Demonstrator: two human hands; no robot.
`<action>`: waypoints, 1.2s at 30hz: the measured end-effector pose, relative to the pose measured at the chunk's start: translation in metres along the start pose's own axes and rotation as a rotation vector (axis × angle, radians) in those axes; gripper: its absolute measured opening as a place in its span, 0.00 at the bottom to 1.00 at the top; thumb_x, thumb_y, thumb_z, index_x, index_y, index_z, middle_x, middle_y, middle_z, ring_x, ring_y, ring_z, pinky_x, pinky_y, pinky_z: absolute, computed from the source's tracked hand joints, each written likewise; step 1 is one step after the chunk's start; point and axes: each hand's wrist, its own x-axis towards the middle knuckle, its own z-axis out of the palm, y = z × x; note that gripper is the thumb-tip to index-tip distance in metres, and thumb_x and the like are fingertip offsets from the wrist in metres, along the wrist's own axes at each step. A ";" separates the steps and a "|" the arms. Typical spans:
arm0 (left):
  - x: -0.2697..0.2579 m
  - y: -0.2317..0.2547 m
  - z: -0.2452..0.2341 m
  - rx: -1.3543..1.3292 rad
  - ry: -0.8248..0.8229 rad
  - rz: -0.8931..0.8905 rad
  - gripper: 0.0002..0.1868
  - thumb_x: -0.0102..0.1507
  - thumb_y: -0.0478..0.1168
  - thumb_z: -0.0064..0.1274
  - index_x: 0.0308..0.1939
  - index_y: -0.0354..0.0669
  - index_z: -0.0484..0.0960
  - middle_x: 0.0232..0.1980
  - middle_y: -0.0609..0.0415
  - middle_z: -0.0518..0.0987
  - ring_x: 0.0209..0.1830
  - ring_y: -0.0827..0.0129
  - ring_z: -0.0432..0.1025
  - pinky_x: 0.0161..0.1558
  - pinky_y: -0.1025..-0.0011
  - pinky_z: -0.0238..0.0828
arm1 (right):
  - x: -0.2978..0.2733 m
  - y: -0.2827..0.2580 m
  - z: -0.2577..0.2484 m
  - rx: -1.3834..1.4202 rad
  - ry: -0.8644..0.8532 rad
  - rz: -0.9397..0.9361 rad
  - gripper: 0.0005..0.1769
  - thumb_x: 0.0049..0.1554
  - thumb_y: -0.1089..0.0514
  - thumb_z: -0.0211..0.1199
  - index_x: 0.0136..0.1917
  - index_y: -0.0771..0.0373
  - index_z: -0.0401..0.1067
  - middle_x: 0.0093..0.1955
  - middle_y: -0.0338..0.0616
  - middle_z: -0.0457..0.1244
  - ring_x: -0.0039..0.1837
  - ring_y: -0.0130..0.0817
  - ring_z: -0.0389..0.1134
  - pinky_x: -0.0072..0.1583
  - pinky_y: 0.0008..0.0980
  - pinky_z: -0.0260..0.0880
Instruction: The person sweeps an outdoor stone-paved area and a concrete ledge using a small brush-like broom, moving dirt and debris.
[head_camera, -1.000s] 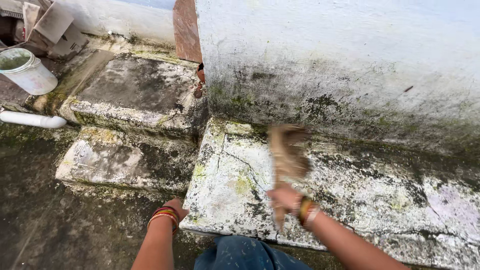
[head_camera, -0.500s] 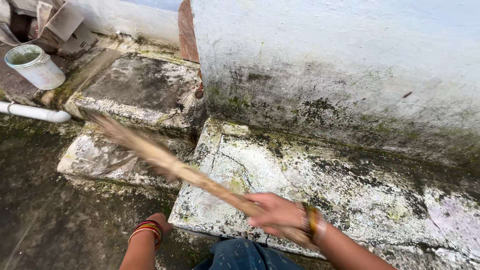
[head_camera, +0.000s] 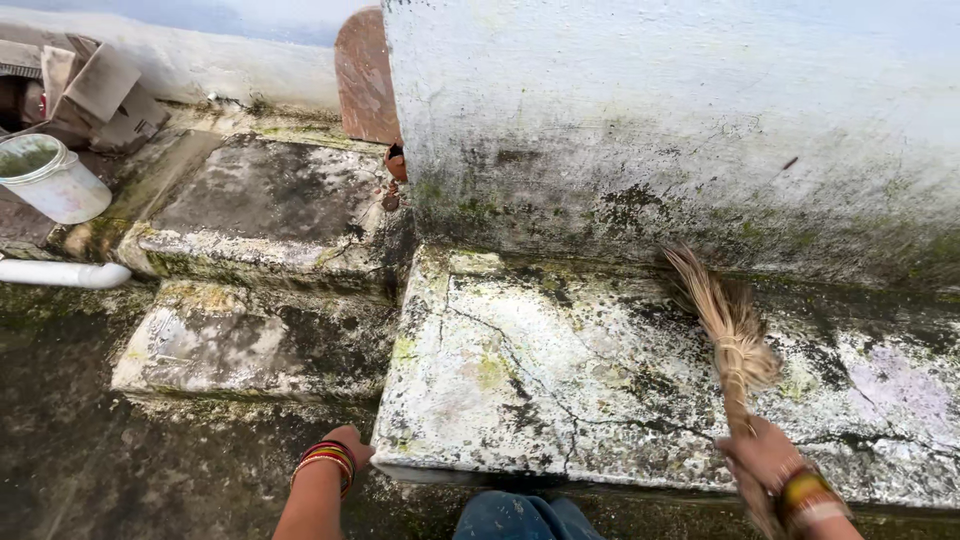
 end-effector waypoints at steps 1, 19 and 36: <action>-0.004 -0.005 0.003 -0.021 0.015 0.003 0.29 0.63 0.57 0.55 0.57 0.38 0.83 0.60 0.42 0.82 0.59 0.53 0.78 0.62 0.57 0.75 | 0.007 -0.018 0.006 0.081 -0.018 0.008 0.41 0.56 0.52 0.67 0.78 0.61 0.58 0.41 0.53 0.73 0.37 0.43 0.72 0.43 0.43 0.79; -0.035 -0.081 -0.009 0.042 -0.037 -0.027 0.34 0.65 0.57 0.56 0.69 0.43 0.72 0.73 0.44 0.70 0.72 0.52 0.68 0.70 0.56 0.67 | -0.256 -0.234 0.177 0.202 -0.826 -0.718 0.46 0.53 0.57 0.68 0.81 0.48 0.53 0.36 0.36 0.68 0.28 0.18 0.63 0.28 0.18 0.66; -0.042 -0.091 -0.014 0.038 -0.015 0.038 0.31 0.66 0.56 0.55 0.66 0.40 0.76 0.69 0.44 0.75 0.68 0.53 0.71 0.68 0.56 0.70 | -0.042 -0.089 0.070 0.230 0.084 0.059 0.35 0.54 0.57 0.69 0.71 0.64 0.58 0.51 0.58 0.66 0.50 0.53 0.71 0.49 0.50 0.75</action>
